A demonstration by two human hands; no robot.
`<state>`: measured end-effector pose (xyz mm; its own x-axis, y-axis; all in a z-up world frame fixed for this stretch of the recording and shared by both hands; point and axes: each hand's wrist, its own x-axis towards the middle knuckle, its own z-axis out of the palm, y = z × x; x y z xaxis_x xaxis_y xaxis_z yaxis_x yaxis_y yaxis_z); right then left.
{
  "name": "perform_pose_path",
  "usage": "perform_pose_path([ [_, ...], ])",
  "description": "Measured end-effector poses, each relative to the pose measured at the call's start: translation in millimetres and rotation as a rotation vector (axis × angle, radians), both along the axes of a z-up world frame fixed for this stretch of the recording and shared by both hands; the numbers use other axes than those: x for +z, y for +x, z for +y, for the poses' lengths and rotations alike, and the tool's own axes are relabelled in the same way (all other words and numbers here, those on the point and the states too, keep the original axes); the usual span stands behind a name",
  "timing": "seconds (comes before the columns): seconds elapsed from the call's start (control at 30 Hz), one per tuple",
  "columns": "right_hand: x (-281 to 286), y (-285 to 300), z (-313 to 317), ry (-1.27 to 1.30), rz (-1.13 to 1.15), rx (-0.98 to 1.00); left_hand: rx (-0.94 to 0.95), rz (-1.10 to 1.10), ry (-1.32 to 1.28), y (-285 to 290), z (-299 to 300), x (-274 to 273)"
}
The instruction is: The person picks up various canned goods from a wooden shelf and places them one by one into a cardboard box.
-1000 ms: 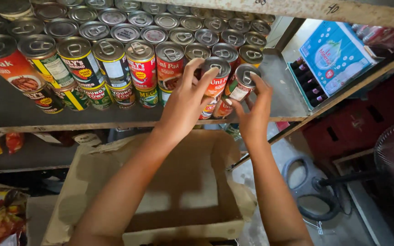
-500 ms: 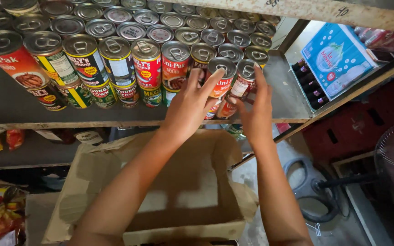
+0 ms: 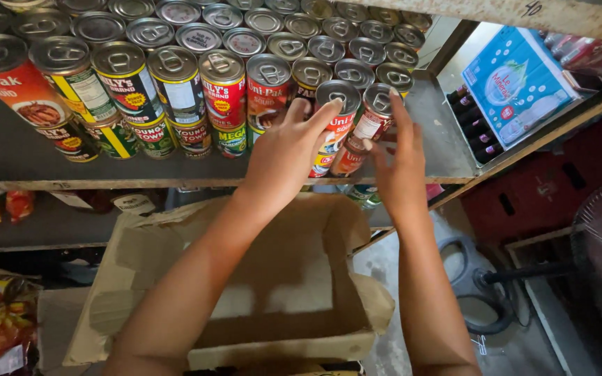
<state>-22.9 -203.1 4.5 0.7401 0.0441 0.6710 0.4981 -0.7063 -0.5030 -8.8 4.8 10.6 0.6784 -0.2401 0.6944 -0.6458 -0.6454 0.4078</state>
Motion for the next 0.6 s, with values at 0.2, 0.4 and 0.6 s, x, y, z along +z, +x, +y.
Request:
perform_pose_path([
  [0.2,5.8,-5.7,4.8,-0.094,-0.034,-0.071,0.086,-0.114,0.064,-5.7,-10.6,17.4],
  [0.4,7.4,-20.2,10.2,-0.076,-0.231,-0.088,0.159,-0.178,-0.043,3.2,-22.0,-3.9],
  [0.6,2.6,-37.1,17.6,0.099,-0.232,0.004,-0.247,-0.009,-0.83,-1.0,-13.3,7.2],
])
